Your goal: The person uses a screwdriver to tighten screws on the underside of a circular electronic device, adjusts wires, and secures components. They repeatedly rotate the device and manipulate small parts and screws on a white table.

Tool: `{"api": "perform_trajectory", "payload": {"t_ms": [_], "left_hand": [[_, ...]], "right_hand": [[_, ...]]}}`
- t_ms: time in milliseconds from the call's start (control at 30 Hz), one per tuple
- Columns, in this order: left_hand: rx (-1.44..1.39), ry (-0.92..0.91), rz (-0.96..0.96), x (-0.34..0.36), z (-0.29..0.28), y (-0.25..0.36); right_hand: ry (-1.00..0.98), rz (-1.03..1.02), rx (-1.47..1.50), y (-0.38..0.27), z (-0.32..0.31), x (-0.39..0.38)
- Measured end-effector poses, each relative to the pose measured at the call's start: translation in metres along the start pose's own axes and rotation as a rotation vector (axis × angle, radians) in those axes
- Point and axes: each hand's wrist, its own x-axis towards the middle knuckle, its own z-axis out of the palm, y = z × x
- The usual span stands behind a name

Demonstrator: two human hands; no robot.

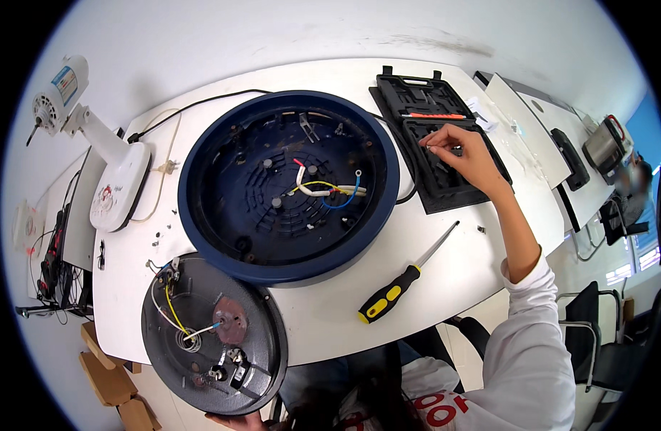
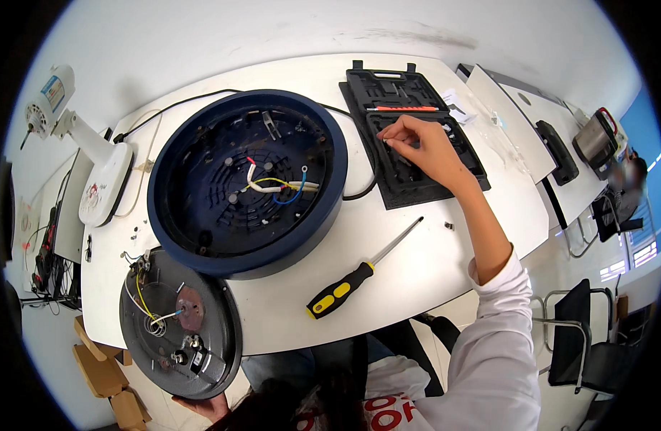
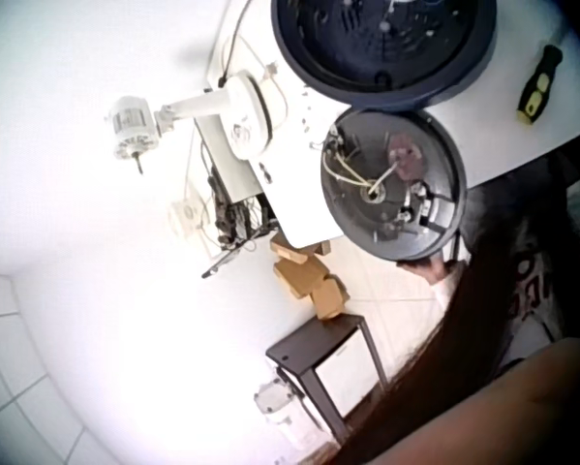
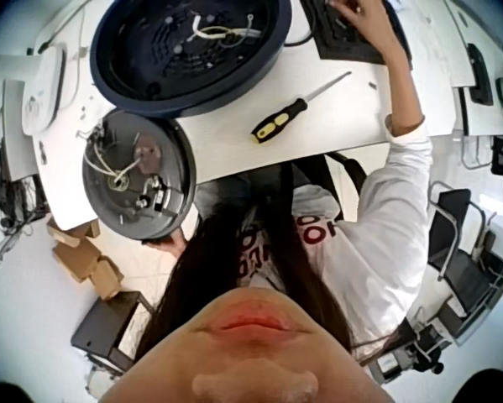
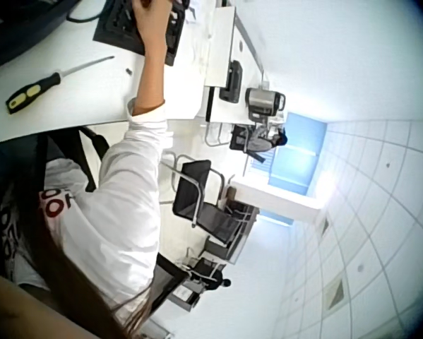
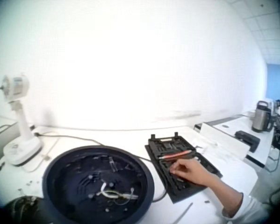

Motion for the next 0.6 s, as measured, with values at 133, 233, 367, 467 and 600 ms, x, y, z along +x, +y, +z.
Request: {"api": "perform_trajectory", "payload": {"t_ms": [133,233,367,467,600], "left_hand": [[0.522,0.162,0.224,-0.014,0.050,-0.033],[0.133,-0.199,0.049,-0.008,0.057,-0.021],[-0.154,0.191,-0.017,-0.013,0.095,-0.015],[-0.049,0.098,-0.104,-0.013,0.091,-0.019],[-0.055,-0.154,-0.152,-0.021,0.085,-0.018]], "right_hand": [[-0.036,-0.097,0.110,-0.048,0.008,-0.018],[-0.123,-0.225,0.185,-0.089,0.025,-0.023],[-0.248,-0.307,0.287,-0.153,0.064,-0.020],[-0.269,-0.528,0.257,-0.183,0.093,-0.030],[-0.444,-0.665,0.250,-0.232,0.147,-0.055]]}}
